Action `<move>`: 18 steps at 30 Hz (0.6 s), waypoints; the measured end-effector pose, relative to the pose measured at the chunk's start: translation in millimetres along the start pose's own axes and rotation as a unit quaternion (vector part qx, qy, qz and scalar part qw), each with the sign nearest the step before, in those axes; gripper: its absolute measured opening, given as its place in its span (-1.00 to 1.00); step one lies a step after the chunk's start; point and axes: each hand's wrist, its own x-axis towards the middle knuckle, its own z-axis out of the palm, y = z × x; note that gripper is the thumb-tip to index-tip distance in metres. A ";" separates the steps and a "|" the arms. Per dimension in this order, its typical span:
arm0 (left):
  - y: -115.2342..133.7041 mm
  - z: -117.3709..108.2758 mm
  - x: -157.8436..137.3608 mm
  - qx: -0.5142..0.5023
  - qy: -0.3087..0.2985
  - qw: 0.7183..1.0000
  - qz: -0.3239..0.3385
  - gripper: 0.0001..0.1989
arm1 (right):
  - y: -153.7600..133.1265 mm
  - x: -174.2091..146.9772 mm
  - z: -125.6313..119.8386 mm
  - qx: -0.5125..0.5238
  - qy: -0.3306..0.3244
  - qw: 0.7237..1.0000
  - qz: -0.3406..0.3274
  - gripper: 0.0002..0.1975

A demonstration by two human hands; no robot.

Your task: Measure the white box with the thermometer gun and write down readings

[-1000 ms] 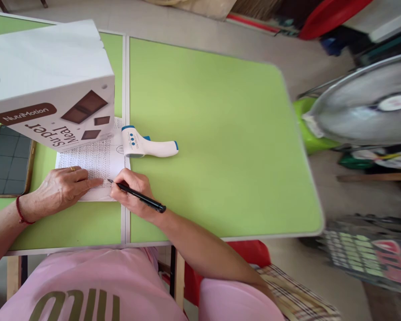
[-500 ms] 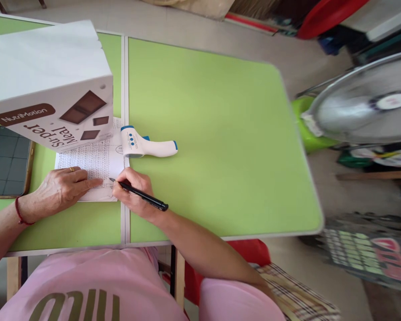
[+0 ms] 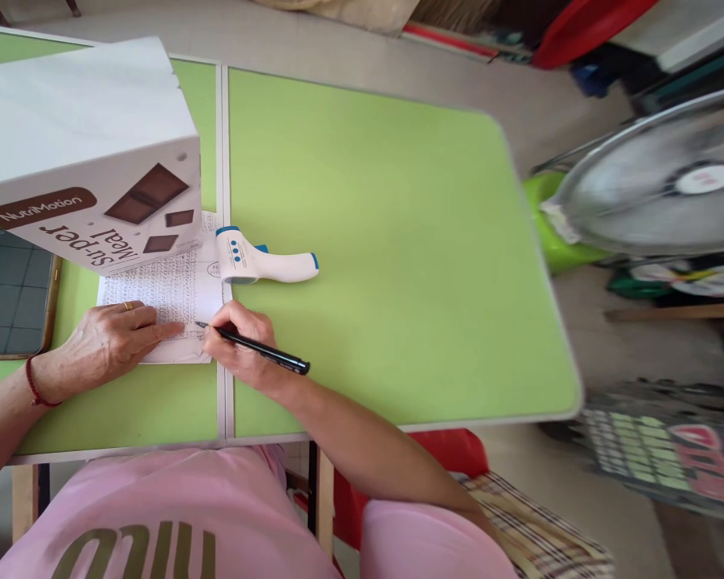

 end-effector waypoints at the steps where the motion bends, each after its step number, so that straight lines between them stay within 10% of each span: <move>1: 0.2 0.0 0.1 0.000 0.002 1.000 0.001 -0.73 | 0.0 0.1 0.0 0.001 -0.001 1.000 0.002 -0.84; 18: 0.2 0.5 -0.3 0.008 -0.006 1.000 -0.004 -0.73 | -2.0 1.2 0.5 -0.009 -0.014 1.000 -0.005 -0.82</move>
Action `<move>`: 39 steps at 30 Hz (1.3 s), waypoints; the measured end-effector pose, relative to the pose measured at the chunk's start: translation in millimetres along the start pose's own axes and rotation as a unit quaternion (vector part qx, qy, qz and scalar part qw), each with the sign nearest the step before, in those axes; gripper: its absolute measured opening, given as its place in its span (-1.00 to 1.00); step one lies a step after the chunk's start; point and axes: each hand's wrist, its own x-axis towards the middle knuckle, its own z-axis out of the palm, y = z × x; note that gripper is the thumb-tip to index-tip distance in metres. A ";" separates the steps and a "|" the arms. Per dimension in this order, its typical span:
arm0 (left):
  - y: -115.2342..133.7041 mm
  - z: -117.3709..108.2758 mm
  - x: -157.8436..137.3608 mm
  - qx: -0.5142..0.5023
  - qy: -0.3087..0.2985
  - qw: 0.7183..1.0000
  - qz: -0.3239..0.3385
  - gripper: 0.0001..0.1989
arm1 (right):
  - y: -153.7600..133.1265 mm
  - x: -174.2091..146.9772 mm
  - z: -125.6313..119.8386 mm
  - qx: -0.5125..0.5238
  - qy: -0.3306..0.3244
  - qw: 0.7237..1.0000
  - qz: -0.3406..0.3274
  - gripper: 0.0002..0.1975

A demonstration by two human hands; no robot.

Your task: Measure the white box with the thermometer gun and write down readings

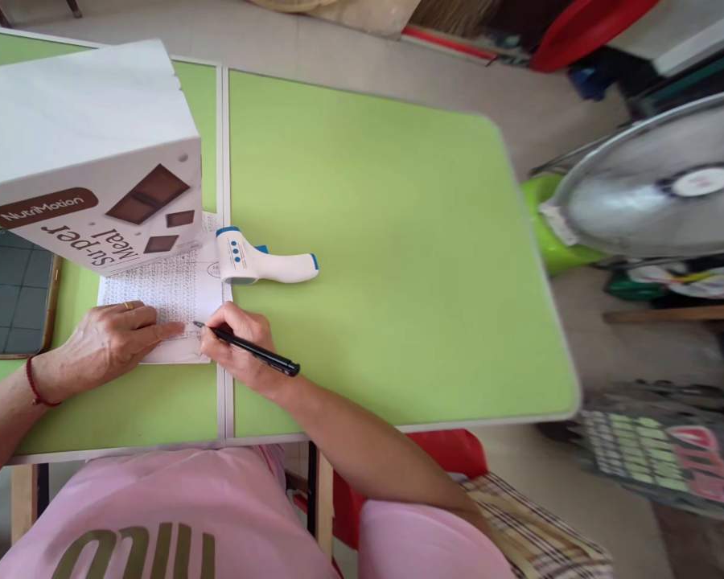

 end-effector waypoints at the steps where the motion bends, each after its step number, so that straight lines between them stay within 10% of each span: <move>1: -0.1 0.2 0.0 0.000 -0.002 1.000 -0.001 -0.73 | 0.0 0.1 0.0 -0.001 0.000 1.000 -0.001 -0.82; 17: -0.2 0.8 -0.6 -0.006 0.000 1.000 -0.002 -0.72 | 0.3 0.6 -2.7 0.011 0.049 0.999 -0.002 -0.89; 28: 2.0 -0.6 1.1 -0.068 0.056 0.996 -0.025 -0.81 | -0.4 7.1 -22.0 -0.148 0.108 0.966 -0.183 -0.76; 34: 3.3 -11.0 2.1 -0.210 0.304 0.887 -0.277 -0.91 | 0.4 7.5 -27.2 -0.193 0.106 0.949 -0.226 -0.67; 39: -0.6 -14.6 8.9 -0.234 0.362 0.827 -0.361 -0.86 | 9.6 11.2 -25.1 -0.235 0.092 0.932 -0.262 -0.68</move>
